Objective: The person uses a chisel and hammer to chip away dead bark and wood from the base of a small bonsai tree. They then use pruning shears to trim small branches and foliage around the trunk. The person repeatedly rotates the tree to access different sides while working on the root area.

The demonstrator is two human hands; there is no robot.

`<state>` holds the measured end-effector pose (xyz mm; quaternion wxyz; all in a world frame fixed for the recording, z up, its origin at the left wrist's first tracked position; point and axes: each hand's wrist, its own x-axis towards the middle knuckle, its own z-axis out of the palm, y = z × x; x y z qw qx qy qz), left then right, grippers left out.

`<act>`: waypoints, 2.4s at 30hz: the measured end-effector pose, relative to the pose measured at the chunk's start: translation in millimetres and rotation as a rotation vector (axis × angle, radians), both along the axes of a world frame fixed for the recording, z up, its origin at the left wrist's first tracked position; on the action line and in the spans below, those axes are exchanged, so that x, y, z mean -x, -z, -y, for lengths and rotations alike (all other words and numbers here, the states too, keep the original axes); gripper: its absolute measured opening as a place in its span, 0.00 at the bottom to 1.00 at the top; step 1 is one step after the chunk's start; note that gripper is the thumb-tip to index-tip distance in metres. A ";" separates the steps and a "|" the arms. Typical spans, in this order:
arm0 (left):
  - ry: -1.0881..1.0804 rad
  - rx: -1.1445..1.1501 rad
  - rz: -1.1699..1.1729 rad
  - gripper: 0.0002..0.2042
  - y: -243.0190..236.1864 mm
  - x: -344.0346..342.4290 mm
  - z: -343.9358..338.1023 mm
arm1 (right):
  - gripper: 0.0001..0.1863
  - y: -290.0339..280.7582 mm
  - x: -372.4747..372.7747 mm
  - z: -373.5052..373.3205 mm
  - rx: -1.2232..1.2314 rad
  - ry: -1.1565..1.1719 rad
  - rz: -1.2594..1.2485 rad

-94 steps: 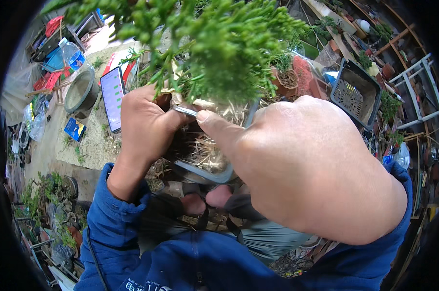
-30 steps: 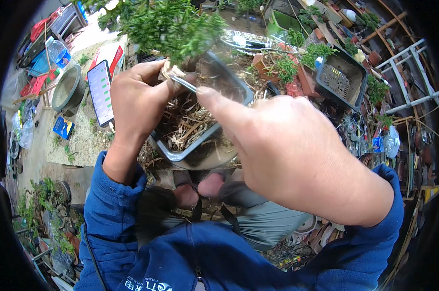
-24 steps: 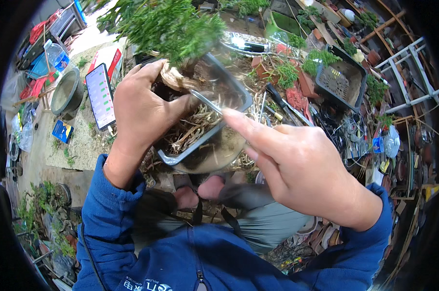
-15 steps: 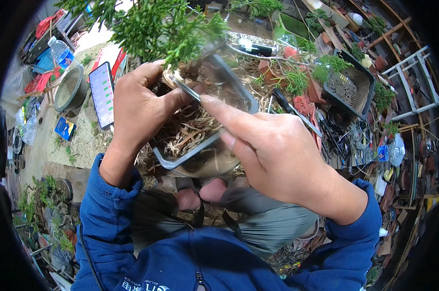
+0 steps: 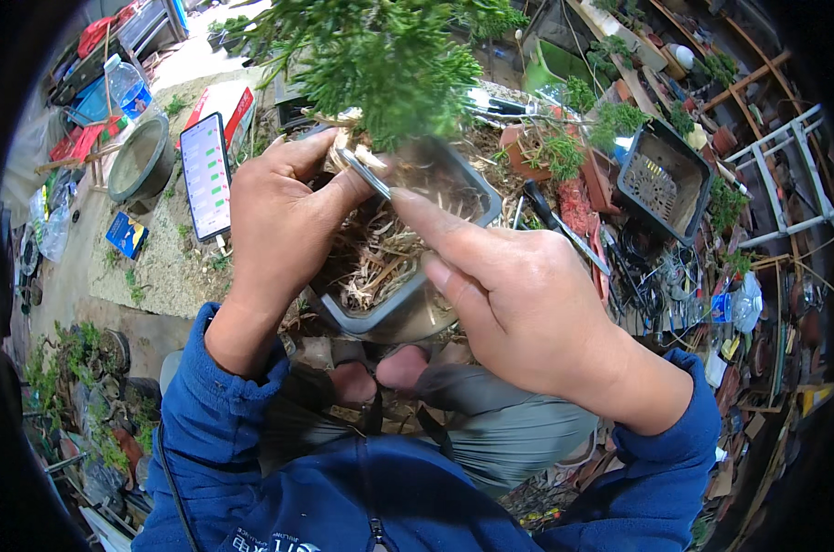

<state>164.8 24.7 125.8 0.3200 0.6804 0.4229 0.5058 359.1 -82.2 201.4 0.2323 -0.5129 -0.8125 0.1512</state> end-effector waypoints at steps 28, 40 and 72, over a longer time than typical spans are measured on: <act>-0.120 -0.103 -0.092 0.10 -6.2 -1.6 20.6 | 0.28 -5.5 4.7 5.0 -0.018 -0.011 0.107; -0.147 -0.149 -0.085 0.10 -4.7 -2.8 18.7 | 0.28 0.1 1.4 5.6 -0.081 0.000 0.144; -0.101 -0.083 0.006 0.09 -2.2 -3.6 14.4 | 0.34 -22.4 7.8 11.0 -0.017 0.035 0.362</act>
